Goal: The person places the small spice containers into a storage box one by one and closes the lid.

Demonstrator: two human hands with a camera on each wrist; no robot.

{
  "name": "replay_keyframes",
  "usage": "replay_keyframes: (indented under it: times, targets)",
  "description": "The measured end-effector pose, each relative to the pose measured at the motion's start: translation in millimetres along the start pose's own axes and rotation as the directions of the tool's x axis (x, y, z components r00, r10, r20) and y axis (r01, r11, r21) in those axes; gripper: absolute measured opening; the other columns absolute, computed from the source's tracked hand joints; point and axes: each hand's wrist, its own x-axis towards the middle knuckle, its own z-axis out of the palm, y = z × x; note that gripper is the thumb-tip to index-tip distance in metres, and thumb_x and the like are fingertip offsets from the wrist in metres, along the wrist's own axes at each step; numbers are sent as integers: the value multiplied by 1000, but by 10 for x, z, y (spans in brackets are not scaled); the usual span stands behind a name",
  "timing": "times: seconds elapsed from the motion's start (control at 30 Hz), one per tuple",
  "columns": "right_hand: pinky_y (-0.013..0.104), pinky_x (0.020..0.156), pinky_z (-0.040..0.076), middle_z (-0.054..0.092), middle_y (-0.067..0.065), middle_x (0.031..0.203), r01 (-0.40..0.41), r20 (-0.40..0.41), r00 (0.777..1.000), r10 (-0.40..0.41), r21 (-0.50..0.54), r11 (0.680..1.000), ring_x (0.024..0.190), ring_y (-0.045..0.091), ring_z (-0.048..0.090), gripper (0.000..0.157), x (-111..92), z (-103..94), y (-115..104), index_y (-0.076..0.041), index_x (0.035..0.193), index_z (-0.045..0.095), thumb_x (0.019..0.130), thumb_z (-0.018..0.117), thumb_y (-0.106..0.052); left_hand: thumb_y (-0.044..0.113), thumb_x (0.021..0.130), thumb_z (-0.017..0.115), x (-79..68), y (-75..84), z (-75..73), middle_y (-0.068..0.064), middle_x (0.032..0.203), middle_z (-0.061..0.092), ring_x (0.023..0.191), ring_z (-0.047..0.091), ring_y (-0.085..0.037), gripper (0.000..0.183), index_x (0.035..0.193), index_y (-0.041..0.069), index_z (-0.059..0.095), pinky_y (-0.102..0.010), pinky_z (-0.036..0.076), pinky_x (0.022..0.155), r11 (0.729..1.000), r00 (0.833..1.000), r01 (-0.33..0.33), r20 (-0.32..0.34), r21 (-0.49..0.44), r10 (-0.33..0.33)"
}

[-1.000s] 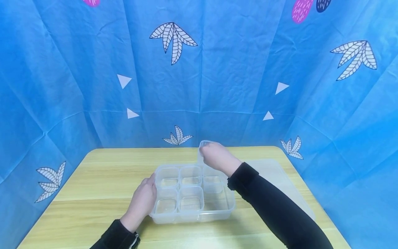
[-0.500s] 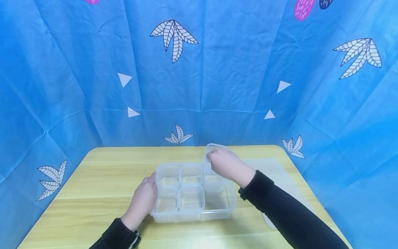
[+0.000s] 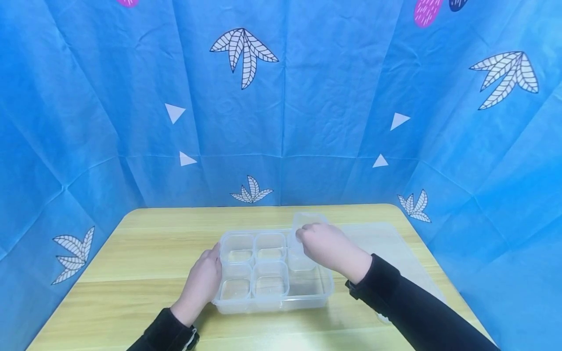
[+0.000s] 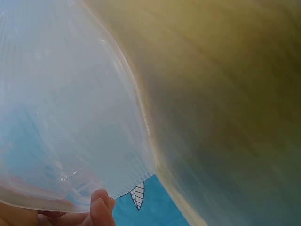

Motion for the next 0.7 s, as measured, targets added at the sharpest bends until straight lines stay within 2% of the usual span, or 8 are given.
replay_keyframes:
  times: [0.23,0.47,0.7]
  targets:
    - [20,52,35,51,-6,69,23,-3,1000,-23,-23,999,61,7,39,23,-119,-24,-90,-13,76,57,85,62,7,-2,103,38,-5,9,-9,-30,115,61,100,66,-37,42,142,-18,41,-47,57,86,1000,1000,4,5,-12,-4]
    - [25,63,54,64,0,79,49,-5,999,-49,-27,998,73,15,63,13,-210,-40,-181,-9,84,66,86,66,4,-3,102,40,-2,-9,2,-29,112,62,96,66,-35,42,141,-18,41,-45,58,83,1000,1000,-20,-2,10,20]
    - [21,58,48,61,-1,75,50,19,999,-50,-10,999,68,12,59,12,-262,-12,-253,-9,83,67,86,67,3,-4,101,41,-8,-4,4,-28,111,62,95,66,-34,42,140,-19,41,-45,58,82,1000,1000,-25,-4,9,25]
